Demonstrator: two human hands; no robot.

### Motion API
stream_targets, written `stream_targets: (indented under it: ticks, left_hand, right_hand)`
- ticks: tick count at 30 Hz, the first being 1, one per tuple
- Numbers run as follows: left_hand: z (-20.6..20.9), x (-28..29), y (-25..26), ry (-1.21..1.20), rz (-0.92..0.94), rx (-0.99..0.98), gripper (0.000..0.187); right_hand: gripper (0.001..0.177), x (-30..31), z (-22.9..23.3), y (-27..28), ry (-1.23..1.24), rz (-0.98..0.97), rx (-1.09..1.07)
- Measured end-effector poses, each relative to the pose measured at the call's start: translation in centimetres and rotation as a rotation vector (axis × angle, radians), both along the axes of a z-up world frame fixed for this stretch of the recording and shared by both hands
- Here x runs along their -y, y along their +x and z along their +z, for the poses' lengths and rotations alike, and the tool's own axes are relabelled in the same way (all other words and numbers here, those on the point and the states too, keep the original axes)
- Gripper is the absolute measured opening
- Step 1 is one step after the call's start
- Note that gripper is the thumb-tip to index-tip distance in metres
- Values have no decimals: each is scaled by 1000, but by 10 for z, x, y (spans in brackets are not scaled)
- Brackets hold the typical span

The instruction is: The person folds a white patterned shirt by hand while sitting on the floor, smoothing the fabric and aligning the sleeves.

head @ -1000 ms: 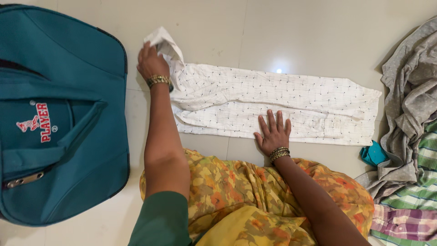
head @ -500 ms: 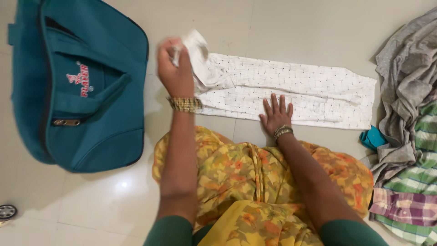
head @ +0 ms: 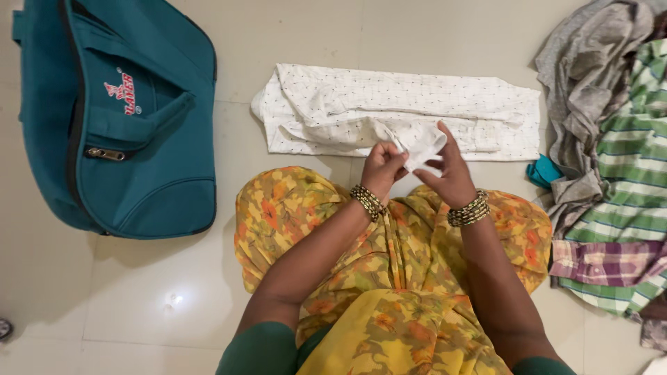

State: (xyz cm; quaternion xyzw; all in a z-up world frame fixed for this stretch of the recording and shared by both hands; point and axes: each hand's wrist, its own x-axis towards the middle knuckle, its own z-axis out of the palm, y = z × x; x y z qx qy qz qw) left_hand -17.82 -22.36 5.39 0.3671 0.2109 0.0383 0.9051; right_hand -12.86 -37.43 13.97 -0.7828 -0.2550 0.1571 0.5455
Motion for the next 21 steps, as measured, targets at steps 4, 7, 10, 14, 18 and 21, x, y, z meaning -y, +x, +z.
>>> stream_targets:
  ticks: [4, 7, 10, 14, 18, 21]
  left_hand:
    - [-13, 10, -6, 84, -152, 164, 21]
    - [-1, 1, -8, 323, -293, 288, 17]
    - [34, -29, -15, 613, -457, 263, 12]
    - [87, -75, -31, 1015, -297, 126, 40]
    - [116, -90, -44, 1383, 64, 566, 96]
    - [123, -75, -48, 1347, -180, 526, 108]
  right_hand:
    - [92, 10, 27, -9, -192, -147, 69]
    - [49, 18, 41, -11, -189, 102, 411]
    - [31, 24, 63, -18, -147, 27, 109]
    - [15, 22, 89, -26, -36, 206, 309]
    - [20, -2, 107, -48, -225, 183, 666]
    - [29, -15, 121, -66, -196, 238, 732]
